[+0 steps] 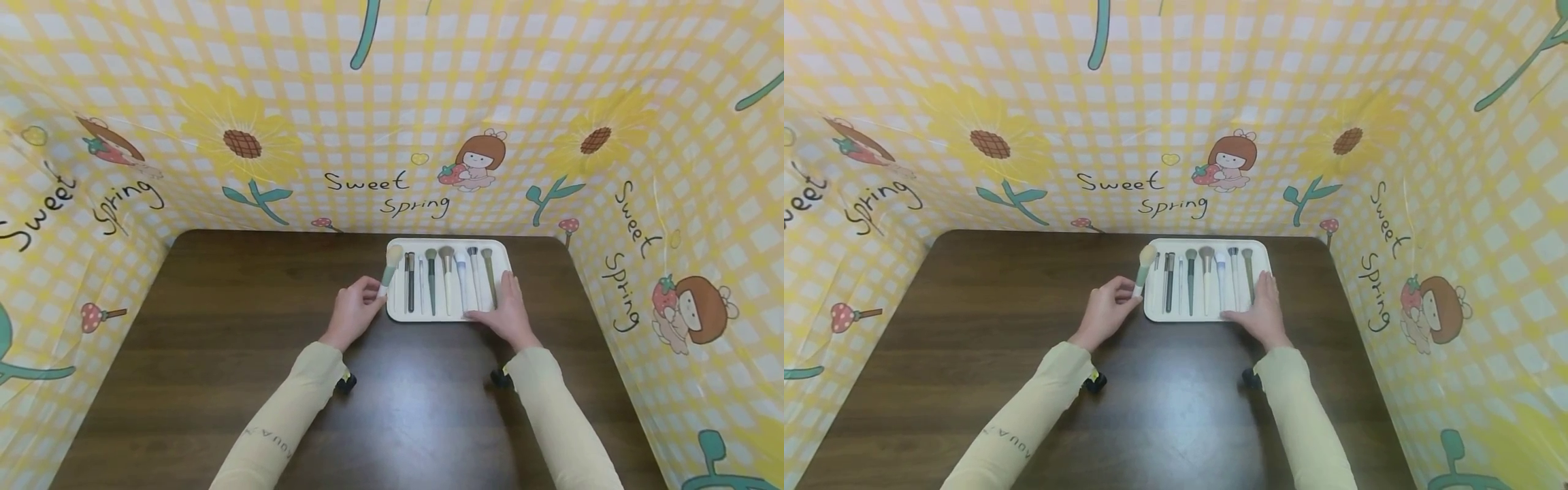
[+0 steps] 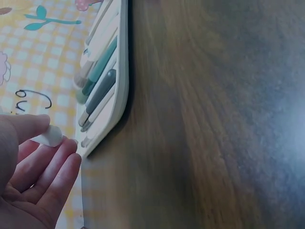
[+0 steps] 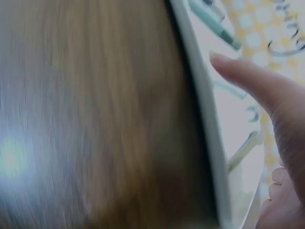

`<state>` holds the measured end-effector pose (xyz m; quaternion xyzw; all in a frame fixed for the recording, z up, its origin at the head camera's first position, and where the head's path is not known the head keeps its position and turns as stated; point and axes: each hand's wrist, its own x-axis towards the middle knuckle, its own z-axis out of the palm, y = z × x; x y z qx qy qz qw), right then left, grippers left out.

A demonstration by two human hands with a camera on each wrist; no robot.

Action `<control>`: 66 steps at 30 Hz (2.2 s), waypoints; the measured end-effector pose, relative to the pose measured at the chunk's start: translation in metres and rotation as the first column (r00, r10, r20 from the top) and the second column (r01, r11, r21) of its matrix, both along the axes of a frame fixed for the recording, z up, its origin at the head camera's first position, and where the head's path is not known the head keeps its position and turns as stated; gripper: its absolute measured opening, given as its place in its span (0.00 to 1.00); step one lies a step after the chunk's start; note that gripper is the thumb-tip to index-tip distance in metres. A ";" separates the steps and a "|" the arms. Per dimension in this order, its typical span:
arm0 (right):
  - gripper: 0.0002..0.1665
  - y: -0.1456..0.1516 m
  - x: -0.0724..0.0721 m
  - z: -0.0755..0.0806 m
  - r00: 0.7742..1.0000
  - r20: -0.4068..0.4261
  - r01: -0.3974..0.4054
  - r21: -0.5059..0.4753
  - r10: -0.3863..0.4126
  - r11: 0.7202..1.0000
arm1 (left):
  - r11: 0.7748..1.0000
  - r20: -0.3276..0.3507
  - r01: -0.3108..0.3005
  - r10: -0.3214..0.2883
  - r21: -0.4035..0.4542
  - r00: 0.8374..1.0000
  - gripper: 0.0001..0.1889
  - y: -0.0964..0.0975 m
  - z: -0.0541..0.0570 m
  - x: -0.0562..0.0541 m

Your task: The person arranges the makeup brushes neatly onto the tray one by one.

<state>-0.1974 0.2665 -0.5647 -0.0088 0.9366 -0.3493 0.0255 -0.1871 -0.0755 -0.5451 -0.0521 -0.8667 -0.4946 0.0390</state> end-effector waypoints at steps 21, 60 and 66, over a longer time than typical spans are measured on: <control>0.37 -0.099 0.009 0.030 0.987 -0.086 -0.157 -0.406 0.134 0.900 | 0.992 -0.036 0.087 -0.090 -0.087 0.995 0.08 0.041 0.000 0.005; 0.23 -0.104 0.001 0.025 0.985 0.059 0.160 -0.675 -0.163 0.720 | 0.985 -0.108 0.103 -0.118 -0.140 0.987 0.38 0.056 -0.009 0.010; 0.24 -0.094 -0.001 0.024 0.983 0.057 0.170 -0.651 -0.176 0.740 | 0.960 -0.050 0.138 -0.154 -0.244 0.987 0.53 0.048 -0.013 0.002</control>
